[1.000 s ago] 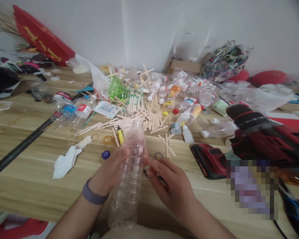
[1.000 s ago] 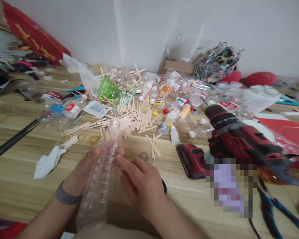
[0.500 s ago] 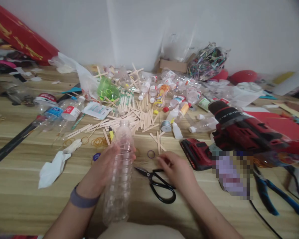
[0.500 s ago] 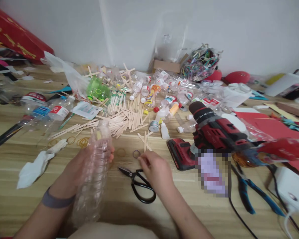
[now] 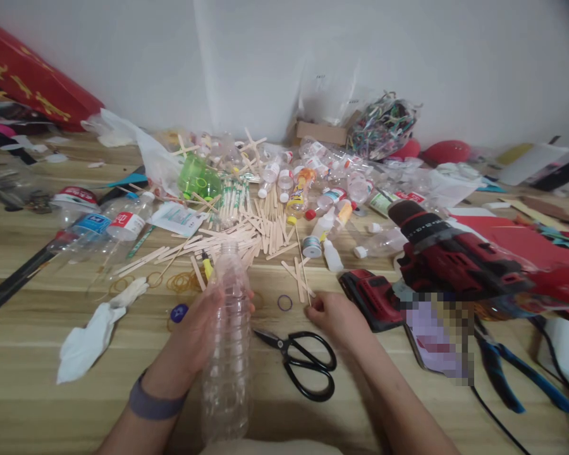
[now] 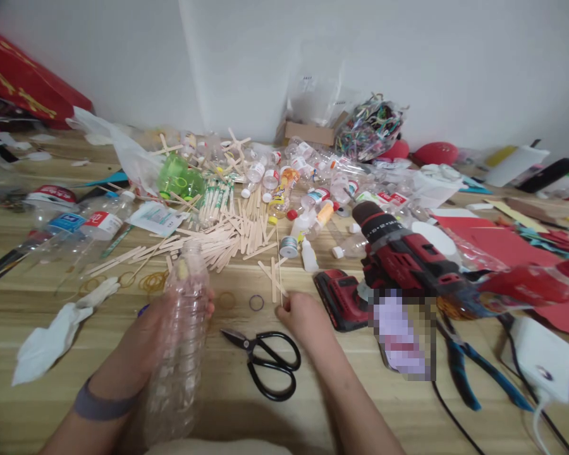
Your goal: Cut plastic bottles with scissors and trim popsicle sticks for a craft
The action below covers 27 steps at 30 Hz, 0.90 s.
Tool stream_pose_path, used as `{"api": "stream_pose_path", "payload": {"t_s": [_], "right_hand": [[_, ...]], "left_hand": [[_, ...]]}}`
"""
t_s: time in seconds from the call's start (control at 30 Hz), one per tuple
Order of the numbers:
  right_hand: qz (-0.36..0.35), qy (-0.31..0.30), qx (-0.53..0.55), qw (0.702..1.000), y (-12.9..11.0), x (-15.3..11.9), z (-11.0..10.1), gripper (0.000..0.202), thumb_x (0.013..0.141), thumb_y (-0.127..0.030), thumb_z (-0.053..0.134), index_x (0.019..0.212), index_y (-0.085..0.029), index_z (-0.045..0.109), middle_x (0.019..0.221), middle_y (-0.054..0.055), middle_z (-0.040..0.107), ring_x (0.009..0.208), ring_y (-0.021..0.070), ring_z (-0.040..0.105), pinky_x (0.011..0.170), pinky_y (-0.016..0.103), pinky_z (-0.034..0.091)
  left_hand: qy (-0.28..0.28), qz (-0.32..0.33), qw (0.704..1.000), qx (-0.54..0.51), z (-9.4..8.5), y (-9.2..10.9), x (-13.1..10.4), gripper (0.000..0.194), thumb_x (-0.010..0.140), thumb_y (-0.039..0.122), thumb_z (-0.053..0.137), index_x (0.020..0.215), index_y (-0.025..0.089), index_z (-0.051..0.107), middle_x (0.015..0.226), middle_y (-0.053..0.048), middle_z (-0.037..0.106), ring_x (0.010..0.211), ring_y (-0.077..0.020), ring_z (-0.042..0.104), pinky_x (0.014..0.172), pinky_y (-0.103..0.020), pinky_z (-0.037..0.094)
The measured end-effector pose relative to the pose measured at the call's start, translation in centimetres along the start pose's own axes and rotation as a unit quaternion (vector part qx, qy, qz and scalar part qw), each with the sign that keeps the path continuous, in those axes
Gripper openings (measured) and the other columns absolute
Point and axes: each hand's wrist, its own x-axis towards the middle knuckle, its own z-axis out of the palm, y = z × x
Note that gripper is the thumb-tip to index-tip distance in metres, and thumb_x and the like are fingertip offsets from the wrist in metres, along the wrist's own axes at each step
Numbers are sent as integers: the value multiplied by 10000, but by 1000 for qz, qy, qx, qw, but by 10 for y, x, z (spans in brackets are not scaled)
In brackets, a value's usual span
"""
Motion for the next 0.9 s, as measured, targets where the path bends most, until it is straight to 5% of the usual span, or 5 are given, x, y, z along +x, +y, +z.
{"api": "stream_pose_path", "payload": {"t_s": [0.2,0.53,0.73,0.9], "right_hand": [[27,9,1,1000,5,5,2,210,878,-235,526,753,-161,678,840,138,716,790,241,646,593,294,280],[-32,9,168,985,23,-6,1,155,758,-230,526,609,-208,489,644,14,581,644,152,507,599,265,309],[-46,-21,335,941,36,-32,5,187,730,-418,427,676,-242,400,591,-45,446,505,111,385,480,241,310],[-22,-16,493,870,42,-45,8,469,686,-538,641,1007,-209,548,629,-75,436,510,109,394,481,240,316]], "left_hand": [[25,-7,1000,-16,4,1,0,479,548,467,881,908,188,732,855,-34,745,726,-174,681,619,-252,549],[74,5,997,1,7,4,-1,550,486,507,890,886,172,717,859,-47,739,712,-189,674,593,-267,543],[83,10,996,0,10,7,-3,577,455,501,913,887,183,703,839,-44,739,710,-194,661,600,-268,523],[67,45,997,-1,7,12,-4,549,501,493,906,930,201,724,874,-43,739,767,-208,669,648,-281,520]]}}
